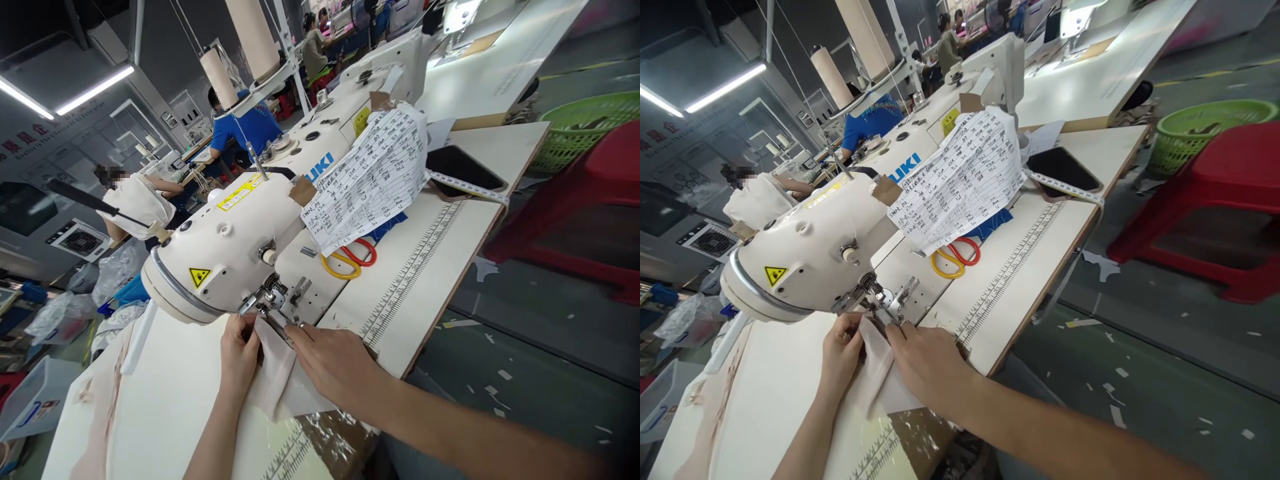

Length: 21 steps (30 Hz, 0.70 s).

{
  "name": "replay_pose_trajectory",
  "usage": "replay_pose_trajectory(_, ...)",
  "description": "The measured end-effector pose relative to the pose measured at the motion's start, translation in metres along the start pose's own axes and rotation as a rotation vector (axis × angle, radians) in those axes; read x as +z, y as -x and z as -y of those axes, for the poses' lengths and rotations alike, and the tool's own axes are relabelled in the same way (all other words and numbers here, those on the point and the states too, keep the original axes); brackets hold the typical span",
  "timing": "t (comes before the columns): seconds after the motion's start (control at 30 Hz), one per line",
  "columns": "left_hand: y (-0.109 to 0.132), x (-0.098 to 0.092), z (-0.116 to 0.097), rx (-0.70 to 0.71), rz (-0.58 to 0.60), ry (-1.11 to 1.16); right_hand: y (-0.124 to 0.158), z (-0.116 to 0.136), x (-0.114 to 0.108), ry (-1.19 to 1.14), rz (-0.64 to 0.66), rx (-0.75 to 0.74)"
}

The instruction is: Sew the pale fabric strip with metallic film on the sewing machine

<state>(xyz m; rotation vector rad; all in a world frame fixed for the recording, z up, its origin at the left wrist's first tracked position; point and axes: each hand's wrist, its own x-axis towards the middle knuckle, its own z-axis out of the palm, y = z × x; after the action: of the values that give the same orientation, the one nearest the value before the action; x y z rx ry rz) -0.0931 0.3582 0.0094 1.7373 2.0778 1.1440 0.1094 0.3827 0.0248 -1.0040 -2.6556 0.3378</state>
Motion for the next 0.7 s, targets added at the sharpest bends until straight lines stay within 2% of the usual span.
replay_pose_trajectory(0.13,0.001,-0.001,0.003,-0.041,0.011,0.031,-0.001,0.001,0.0,0.026,-0.011,-0.011)
replay_pose_trajectory(0.27,0.002,-0.002,0.003,0.02,0.008,-0.006,-0.001,0.002,0.004,0.05,-0.031,-0.021)
replay_pose_trajectory(0.33,0.002,-0.001,0.002,0.117,-0.017,-0.054,-0.001,0.004,0.007,0.059,-0.044,-0.008)
replay_pose_trajectory(0.47,0.001,-0.002,0.001,0.408,-0.06,-0.173,-0.002,0.006,0.012,0.064,-0.062,0.002)
replay_pose_trajectory(0.53,0.001,-0.004,0.0,0.503,-0.025,-0.212,0.001,0.005,0.011,0.054,-0.07,0.003)
replay_pose_trajectory(0.6,0.003,-0.009,-0.002,0.541,0.044,-0.246,0.012,0.002,0.008,0.034,-0.071,-0.002)
replay_pose_trajectory(0.7,0.008,-0.015,-0.008,0.55,0.152,-0.323,0.045,-0.006,0.005,-0.081,-0.074,-0.021)
